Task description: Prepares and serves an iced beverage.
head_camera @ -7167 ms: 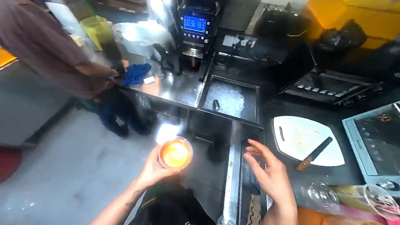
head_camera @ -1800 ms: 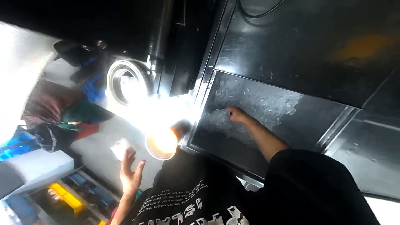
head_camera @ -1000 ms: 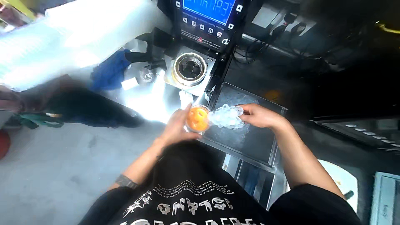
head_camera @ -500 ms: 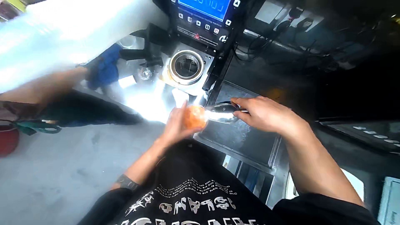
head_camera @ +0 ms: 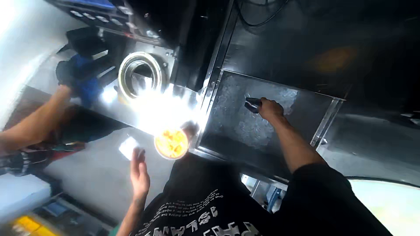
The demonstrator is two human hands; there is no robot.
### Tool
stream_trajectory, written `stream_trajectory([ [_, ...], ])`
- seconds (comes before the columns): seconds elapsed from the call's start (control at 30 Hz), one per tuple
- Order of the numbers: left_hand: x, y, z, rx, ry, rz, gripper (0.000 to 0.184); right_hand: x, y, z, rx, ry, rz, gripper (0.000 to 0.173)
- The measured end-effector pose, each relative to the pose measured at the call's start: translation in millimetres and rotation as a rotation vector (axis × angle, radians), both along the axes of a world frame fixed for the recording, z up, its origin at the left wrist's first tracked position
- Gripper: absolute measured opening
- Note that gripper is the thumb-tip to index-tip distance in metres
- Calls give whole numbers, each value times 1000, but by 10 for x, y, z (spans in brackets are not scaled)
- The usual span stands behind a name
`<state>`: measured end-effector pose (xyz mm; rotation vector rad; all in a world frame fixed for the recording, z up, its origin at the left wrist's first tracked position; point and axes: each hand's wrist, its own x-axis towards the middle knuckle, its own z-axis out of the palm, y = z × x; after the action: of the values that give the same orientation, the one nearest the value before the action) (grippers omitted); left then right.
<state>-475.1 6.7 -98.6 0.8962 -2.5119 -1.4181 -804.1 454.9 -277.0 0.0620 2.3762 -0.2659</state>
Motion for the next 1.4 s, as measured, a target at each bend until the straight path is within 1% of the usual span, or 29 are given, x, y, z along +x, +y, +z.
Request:
stream_trajectory([
  [0.07, 347, 102, 49, -24, -160, 118, 90, -85, -102, -327, 31, 28, -60, 40],
  [0.13, 645, 267, 123, -59, -316, 255, 78, -222, -299, -589, 29, 28, -92, 48],
  [0.17, 728, 363, 177, -66, -402, 331, 71, -288, -425, -681, 13, 19, -87, 49],
  [0.23, 844, 523, 291, -84, -576, 426, 61, -325, -711, -832, -55, -31, -42, 45],
  [0.3, 997, 643, 284, -162, -690, 459, 57, -237, -1061, -914, -82, -95, 27, 34],
  [0.33, 976, 664, 309, -160, -758, 498, 56, -207, -1221, -920, -69, -126, 67, 29],
  [0.37, 797, 624, 425, -34, -870, 541, 58, -206, -1343, -891, -54, -165, 97, 26],
  [0.43, 758, 557, 374, -76, -760, 525, 57, -306, -1429, -876, -58, -187, 149, 25],
  [0.5, 695, 450, 329, -46, -734, 511, 56, -391, -1352, -859, -91, -211, 187, 27],
  [0.53, 692, 412, 357, -36, -747, 507, 57, -339, -1286, -855, -120, -229, 198, 28],
  [0.57, 701, 367, 374, -22, -762, 489, 59, -208, -1212, -863, -152, -238, 205, 28],
  [0.63, 685, 205, 227, -9, -735, 431, 64, -7, -1080, -940, -222, -224, 181, 30],
  [0.7, 731, 37, 103, -2, -691, 398, 66, 253, -969, -1011, -319, -257, 126, 33],
  [0.83, 757, -249, -119, 15, -577, 278, 72, 714, -732, -887, -490, -257, 60, 43],
  [0.93, 704, -426, -287, 21, -515, 141, 73, 835, -589, -498, -569, -196, -38, 39],
  [1.03, 543, -613, -386, 10, -417, 52, 69, 838, -464, -42, -591, -81, -59, 37],
  [1.1, 410, -752, -415, 23, -306, -13, 68, 828, -399, 429, -596, 4, -86, 37],
  [1.17, 226, -871, -430, 14, -194, -92, 71, 859, -375, 1038, -598, 92, -87, 35],
  [1.27, -151, -911, -361, 0, -34, -235, 71, 865, -431, 1892, -587, 202, -13, 33],
  [1.33, -387, -840, -269, 18, 49, -336, 71, 891, -551, 2314, -598, 247, 59, 32],
  [1.4, -607, -696, -132, 49, 105, -427, 72, 903, -750, 2639, -580, 248, 138, 32],
])
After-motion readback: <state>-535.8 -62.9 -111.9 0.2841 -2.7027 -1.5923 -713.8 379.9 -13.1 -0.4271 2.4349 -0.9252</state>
